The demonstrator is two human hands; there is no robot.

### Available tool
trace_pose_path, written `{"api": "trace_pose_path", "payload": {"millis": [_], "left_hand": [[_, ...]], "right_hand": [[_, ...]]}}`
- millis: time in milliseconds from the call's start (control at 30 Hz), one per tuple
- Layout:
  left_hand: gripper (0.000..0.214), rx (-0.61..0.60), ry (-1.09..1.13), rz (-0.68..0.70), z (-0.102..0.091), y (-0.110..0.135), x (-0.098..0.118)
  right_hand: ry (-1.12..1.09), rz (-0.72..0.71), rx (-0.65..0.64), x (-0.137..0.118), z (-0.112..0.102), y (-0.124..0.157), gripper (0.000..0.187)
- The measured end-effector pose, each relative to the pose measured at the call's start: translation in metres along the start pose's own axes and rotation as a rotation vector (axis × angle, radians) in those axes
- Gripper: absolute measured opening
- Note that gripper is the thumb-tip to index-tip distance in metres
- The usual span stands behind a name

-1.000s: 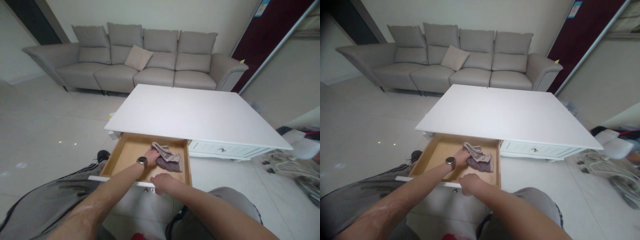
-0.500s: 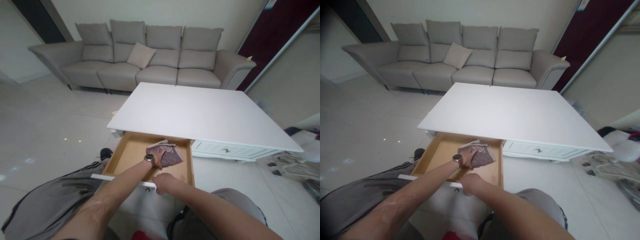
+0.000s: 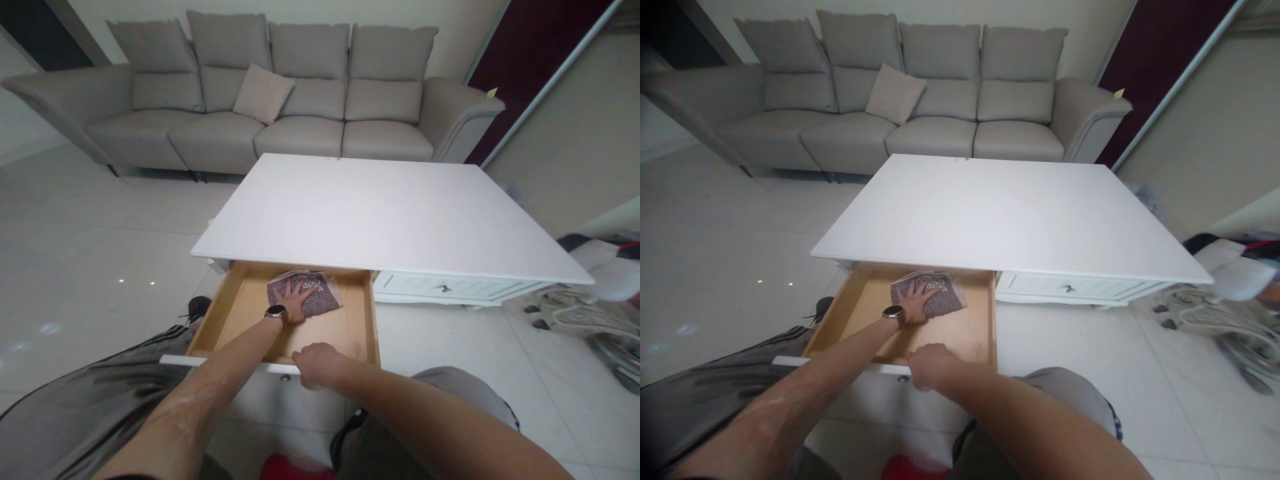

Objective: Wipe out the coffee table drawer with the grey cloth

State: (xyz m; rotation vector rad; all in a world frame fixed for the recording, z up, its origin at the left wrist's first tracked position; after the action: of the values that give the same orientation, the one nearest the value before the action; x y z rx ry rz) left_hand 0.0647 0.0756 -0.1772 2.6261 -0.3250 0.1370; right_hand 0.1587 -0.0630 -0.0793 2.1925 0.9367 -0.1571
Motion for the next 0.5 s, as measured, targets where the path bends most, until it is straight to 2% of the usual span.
{"api": "trace_pose_path", "payload": {"millis": [100,200,267,333,400,500], "left_hand": [[0.093,0.029,0.0,-0.127,-0.006,0.005,-0.051],[0.093,0.046,-0.003,-0.359,-0.01,0.019,-0.114],[0.093,0.076,-0.016,-0.334,-0.016,0.025,-0.14],[0.084,0.132,-0.003,-0.303,-0.022,0.028,-0.152],[0.072,0.224,0.082,-0.351,-0.028,0.027,-0.152],[0.065,0.453,0.405,-0.592,-0.035,0.025,-0.146]], "right_hand": [[-0.017,-0.006,0.001,0.001,0.001,0.001,0.049],[-0.026,-0.005,0.005,0.003,0.003,0.002,0.051],[-0.024,-0.01,0.022,0.006,0.005,0.004,0.049],[-0.029,-0.023,0.061,0.008,0.007,0.007,0.046],[-0.042,-0.029,0.089,0.011,0.009,0.011,0.043],[-0.057,-0.009,0.083,0.014,0.009,0.019,0.044]]}}
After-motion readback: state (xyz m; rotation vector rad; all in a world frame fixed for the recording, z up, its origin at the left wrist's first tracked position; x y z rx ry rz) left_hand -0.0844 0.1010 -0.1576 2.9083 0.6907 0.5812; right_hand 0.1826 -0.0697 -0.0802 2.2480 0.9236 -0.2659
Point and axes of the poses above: each hand's wrist, its own y-axis away from the middle knuckle, its own z-axis out of the palm, x = y × z, the point moved 5 cm from there along -y, towards the middle knuckle, and after that the axes turned 1 degree about -y, right-handed, at the moved point
